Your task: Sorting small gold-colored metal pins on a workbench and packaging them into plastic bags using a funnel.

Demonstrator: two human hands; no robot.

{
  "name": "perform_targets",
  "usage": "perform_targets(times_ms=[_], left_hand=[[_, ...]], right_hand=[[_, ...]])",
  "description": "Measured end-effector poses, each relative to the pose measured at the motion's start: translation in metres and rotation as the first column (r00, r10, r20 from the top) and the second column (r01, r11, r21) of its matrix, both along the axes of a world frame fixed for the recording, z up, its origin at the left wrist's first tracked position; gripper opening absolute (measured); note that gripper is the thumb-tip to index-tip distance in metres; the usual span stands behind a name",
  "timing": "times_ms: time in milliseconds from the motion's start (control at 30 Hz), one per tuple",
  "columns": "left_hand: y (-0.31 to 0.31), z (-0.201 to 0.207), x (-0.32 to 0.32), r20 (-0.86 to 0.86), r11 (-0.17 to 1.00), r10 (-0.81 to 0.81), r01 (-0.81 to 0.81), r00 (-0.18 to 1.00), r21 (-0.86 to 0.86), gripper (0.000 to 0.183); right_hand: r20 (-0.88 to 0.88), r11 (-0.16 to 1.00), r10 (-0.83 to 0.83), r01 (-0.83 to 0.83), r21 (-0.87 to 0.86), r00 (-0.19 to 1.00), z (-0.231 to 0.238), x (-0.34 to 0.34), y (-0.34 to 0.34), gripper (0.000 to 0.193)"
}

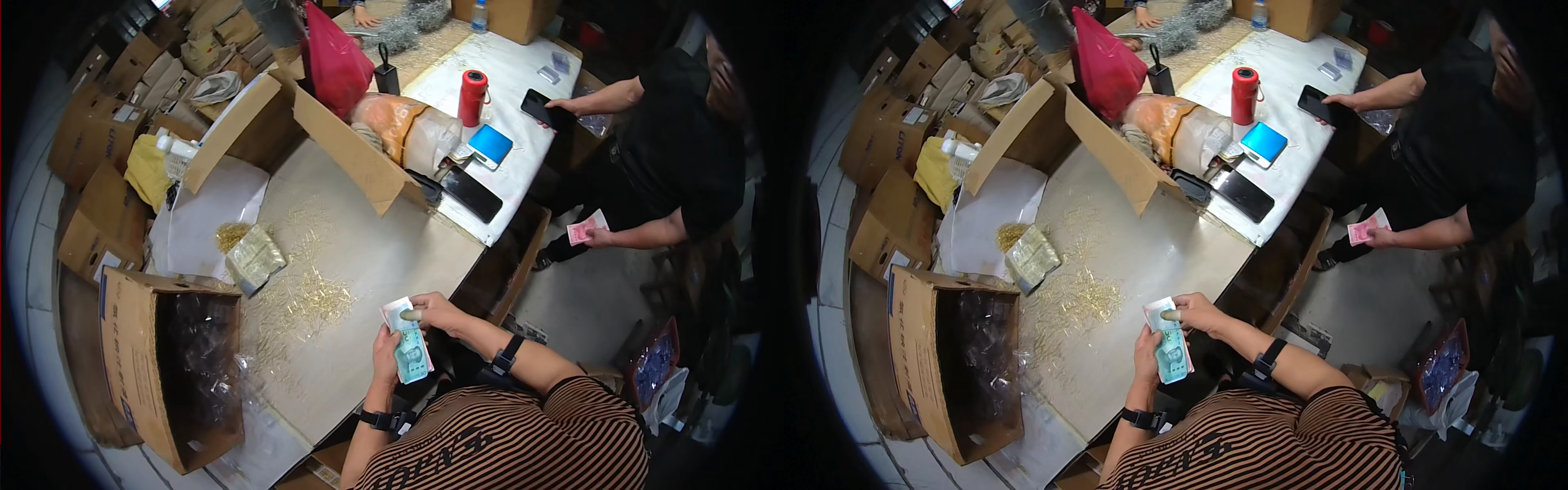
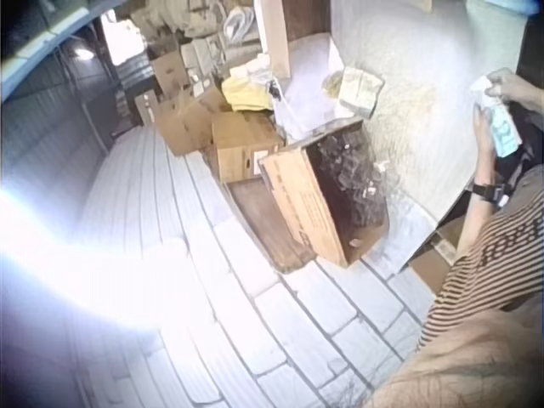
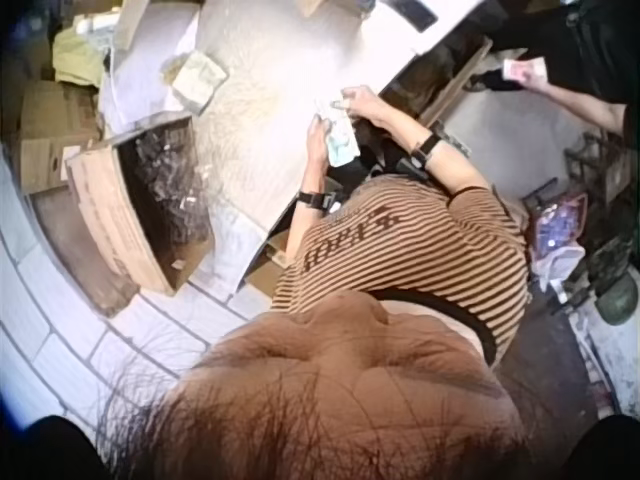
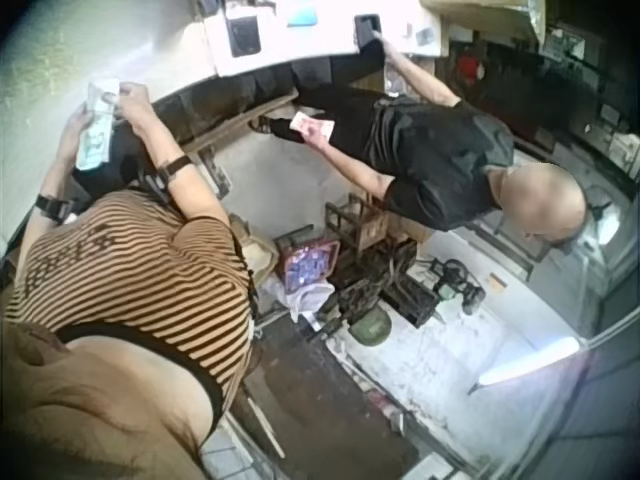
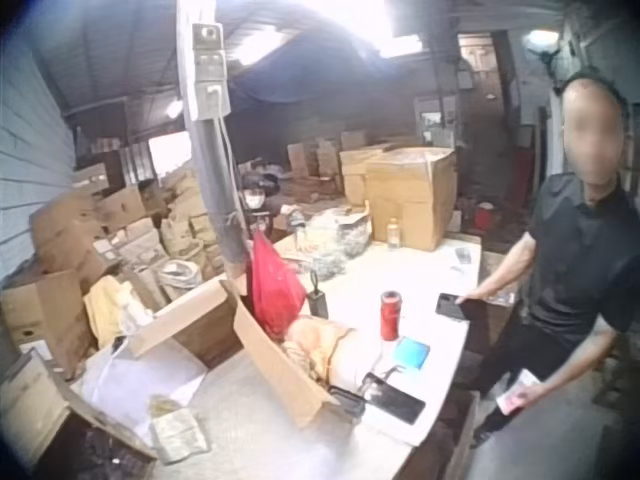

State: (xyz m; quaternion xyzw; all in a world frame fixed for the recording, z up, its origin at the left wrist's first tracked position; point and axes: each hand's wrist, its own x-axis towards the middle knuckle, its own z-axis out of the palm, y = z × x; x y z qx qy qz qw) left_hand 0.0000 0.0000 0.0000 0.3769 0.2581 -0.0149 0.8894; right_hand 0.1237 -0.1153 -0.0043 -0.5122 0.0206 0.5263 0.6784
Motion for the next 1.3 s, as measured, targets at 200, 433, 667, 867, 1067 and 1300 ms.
perform_targets(times_ms=[200, 433, 667, 867, 1067, 1300], left_hand=[[0.001, -0.02, -0.009, -0.129, 0.981, 0.076, -0.051, 0.989, 0.189, 0.026], [-0.012, -0.003, 0.014, -0.116, 0.964, 0.159, -0.128, 0.98, 0.234, 0.031], [-0.026, -0.011, 0.04, -0.072, 0.9, 0.227, -0.181, 0.971, 0.397, 0.028], [-0.014, -0.024, 0.055, -0.316, 0.723, 0.034, 0.195, 0.948, 0.662, 0.029], [-0.032, 0.006, 0.093, -0.141, 0.968, 0.045, -0.008, 0.989, 0.25, 0.04], [-0.012, -0.005, 0.072, -0.169, 0.956, -0.142, 0.18, 0.975, 0.233, 0.04]], right_hand=[[0.192, 0.963, -0.219, 0.244, -0.115, 0.957, -0.016, -0.005, 0.001, 0.015], [0.091, 0.996, -0.051, 0.058, -0.073, 0.995, 0.007, 0.001, -0.007, 0.03], [0.373, 0.994, 0.014, 0.028, -0.108, 0.928, -0.032, -0.025, -0.027, 0.028], [0.705, 0.955, 0.168, 0.063, -0.289, 0.689, 0.006, -0.017, -0.04, 0.027], [0.561, 0.962, -0.124, 0.237, -0.132, 0.819, 0.012, 0.003, -0.068, 0.026], [0.755, 0.651, -0.514, 0.758, 0.035, 0.407, 0.005, 0.152, -0.094, 0.023]])
